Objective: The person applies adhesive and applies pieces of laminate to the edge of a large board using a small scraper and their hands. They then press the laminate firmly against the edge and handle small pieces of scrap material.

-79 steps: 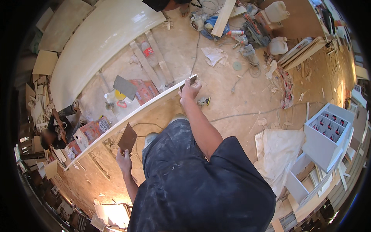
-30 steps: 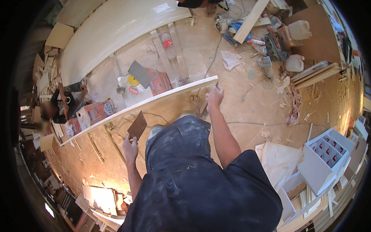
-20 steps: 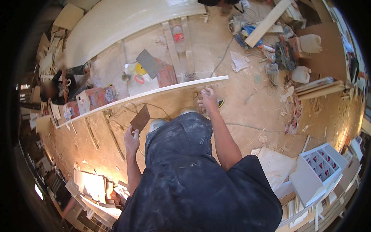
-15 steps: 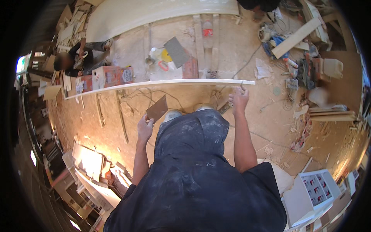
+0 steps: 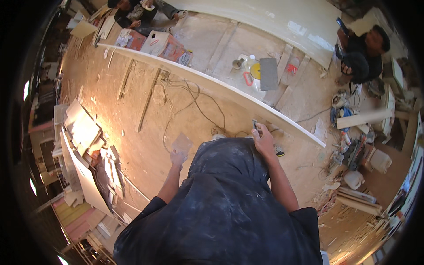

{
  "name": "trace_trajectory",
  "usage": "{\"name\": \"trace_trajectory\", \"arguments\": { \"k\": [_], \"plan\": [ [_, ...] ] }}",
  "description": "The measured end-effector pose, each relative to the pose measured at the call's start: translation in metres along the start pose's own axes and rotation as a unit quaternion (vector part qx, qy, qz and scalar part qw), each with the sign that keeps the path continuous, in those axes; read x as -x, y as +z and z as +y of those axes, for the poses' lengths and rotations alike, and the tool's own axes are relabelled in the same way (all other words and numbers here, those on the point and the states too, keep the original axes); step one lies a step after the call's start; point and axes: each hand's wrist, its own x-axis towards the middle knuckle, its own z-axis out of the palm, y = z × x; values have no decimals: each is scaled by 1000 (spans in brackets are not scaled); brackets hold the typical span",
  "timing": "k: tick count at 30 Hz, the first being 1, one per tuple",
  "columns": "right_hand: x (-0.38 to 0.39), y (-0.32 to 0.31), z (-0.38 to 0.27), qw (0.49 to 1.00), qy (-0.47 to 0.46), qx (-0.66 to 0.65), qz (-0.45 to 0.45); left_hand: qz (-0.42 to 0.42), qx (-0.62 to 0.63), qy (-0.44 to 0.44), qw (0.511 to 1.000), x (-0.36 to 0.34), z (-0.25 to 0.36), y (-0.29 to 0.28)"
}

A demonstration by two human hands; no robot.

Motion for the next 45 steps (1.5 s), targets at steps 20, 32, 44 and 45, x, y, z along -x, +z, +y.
{"name": "trace_trajectory", "arguments": {
  "k": [20,32,44,45],
  "plan": [
    [-70,260,-176,985,-7,57,-162,188,363,-171,897,-145,-106,-171],
    [-149,322,-147,990,-11,77,116,178,176,-87,964,-255,12,-210],
    [-146,296,-119,862,40,154,481,93,125,-6,988,-398,249,-272],
    [-147,295,-116,862,47,158,480,62,115,18,991,-412,266,-268]
  ]
}}
